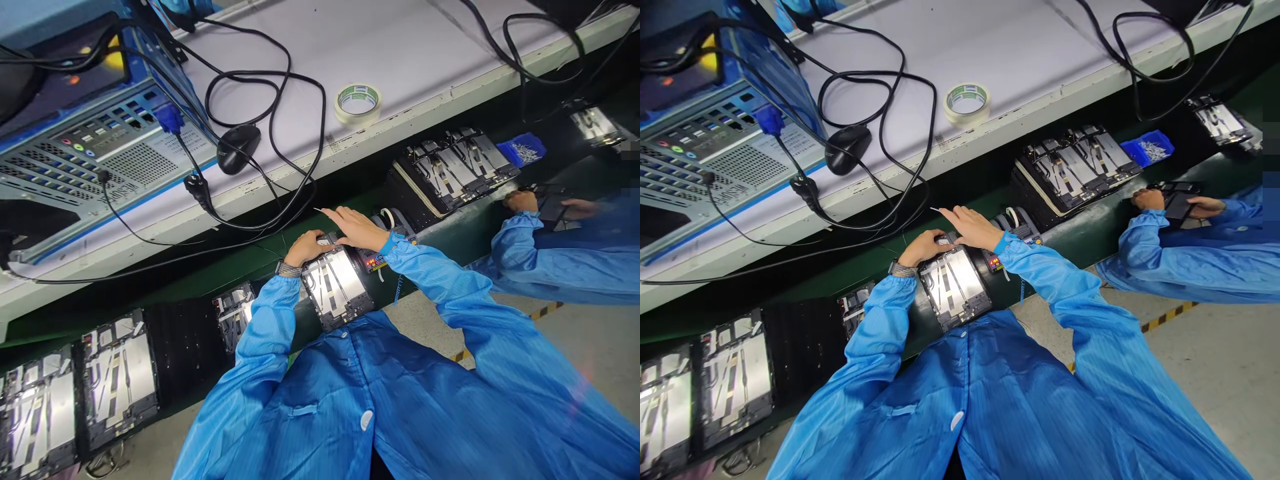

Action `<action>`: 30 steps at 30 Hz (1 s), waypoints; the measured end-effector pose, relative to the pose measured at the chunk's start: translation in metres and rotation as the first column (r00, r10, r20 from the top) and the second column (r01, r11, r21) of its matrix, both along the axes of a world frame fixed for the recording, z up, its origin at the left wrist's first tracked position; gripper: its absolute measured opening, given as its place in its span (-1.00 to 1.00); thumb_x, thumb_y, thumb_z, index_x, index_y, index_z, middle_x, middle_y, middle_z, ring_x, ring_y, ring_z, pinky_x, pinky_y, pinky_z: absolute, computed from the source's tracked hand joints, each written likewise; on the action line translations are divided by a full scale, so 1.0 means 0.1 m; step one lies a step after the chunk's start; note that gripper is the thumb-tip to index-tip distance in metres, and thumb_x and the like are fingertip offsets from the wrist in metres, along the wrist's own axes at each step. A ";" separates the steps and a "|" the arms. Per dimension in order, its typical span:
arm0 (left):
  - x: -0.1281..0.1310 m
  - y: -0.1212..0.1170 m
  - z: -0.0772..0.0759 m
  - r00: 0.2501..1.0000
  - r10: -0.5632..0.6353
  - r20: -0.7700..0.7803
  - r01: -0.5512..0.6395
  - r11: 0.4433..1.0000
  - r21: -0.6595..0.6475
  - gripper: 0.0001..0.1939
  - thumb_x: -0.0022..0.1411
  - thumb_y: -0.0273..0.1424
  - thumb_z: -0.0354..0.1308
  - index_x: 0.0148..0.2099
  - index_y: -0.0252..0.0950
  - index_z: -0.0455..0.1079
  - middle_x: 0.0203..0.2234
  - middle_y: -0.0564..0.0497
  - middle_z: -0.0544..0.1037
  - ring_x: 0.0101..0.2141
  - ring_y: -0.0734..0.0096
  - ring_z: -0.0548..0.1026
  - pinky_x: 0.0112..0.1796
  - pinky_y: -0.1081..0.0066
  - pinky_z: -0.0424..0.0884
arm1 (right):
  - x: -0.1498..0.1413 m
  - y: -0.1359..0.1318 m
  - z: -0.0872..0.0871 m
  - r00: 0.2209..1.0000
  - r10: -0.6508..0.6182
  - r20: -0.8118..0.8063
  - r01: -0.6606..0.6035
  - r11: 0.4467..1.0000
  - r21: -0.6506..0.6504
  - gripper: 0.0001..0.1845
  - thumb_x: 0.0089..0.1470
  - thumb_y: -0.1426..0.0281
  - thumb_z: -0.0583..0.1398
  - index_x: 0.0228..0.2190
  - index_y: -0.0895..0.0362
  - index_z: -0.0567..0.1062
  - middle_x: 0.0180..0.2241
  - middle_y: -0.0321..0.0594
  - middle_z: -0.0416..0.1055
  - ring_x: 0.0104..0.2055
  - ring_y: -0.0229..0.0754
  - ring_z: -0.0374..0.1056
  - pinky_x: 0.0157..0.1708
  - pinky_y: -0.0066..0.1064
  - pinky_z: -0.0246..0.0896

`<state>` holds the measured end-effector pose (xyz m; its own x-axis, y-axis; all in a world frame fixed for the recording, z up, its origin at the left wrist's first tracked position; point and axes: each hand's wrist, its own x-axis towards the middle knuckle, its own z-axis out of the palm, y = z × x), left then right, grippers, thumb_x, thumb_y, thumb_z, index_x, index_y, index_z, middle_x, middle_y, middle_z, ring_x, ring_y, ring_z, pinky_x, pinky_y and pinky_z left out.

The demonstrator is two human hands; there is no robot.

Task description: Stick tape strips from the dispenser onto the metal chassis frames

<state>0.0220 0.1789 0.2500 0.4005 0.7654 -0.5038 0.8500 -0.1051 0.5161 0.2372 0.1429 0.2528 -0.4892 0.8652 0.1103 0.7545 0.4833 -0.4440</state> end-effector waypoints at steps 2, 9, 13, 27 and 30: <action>-0.01 0.02 -0.03 1.000 0.002 -0.002 -0.002 1.000 -0.013 -0.29 0.12 0.07 0.36 0.20 -0.21 0.49 0.03 -0.12 0.63 -0.03 0.07 0.59 -0.10 0.33 0.46 | -0.02 0.01 0.03 1.000 0.008 0.028 -0.008 1.000 -0.006 0.17 0.12 0.30 0.43 0.46 0.02 -0.16 0.15 0.09 0.28 0.18 0.26 0.31 0.17 0.17 0.27; -0.03 0.05 -0.08 1.000 -0.004 0.021 0.004 1.000 -0.018 -0.30 0.13 0.03 0.36 0.22 -0.23 0.47 0.04 -0.12 0.63 -0.03 0.09 0.59 -0.06 0.34 0.44 | -0.04 0.07 0.03 0.999 0.008 0.043 -0.006 0.999 -0.047 0.22 0.04 0.41 0.46 0.46 0.04 -0.14 0.15 0.10 0.31 0.20 0.27 0.32 0.16 0.13 0.28; -0.04 0.04 -0.07 1.000 0.013 0.025 -0.012 0.999 -0.034 -0.29 0.13 0.02 0.36 0.24 -0.22 0.46 0.06 -0.10 0.62 -0.03 0.12 0.59 -0.08 0.36 0.44 | 0.03 0.10 -0.04 0.997 -0.041 -0.059 0.034 0.993 -0.117 0.24 0.01 0.42 0.48 0.46 0.02 -0.13 0.19 0.09 0.29 0.25 0.26 0.29 0.17 0.13 0.29; -0.04 0.01 -0.06 0.997 0.063 0.051 -0.061 0.998 -0.034 -0.38 0.12 -0.04 0.39 0.16 -0.20 0.52 -0.12 -0.05 0.67 -0.14 0.17 0.61 -0.17 0.37 0.46 | 0.03 0.09 0.04 0.983 -0.078 -0.166 0.059 0.991 -0.116 -0.03 0.11 0.52 0.32 0.41 0.08 0.02 0.07 0.00 0.40 0.07 0.07 0.41 0.10 -0.03 0.35; -0.02 -0.02 0.01 0.992 0.105 0.072 -0.102 0.994 -0.046 -0.43 0.08 -0.09 0.43 0.11 -0.20 0.56 -0.19 -0.04 0.68 -0.18 0.18 0.62 -0.18 0.37 0.47 | 0.13 0.16 0.04 0.961 -0.089 -0.263 0.005 0.952 -0.305 -0.16 0.16 0.56 0.22 0.38 0.11 0.05 -0.15 -0.19 0.49 -0.21 -0.15 0.45 -0.14 -0.31 0.38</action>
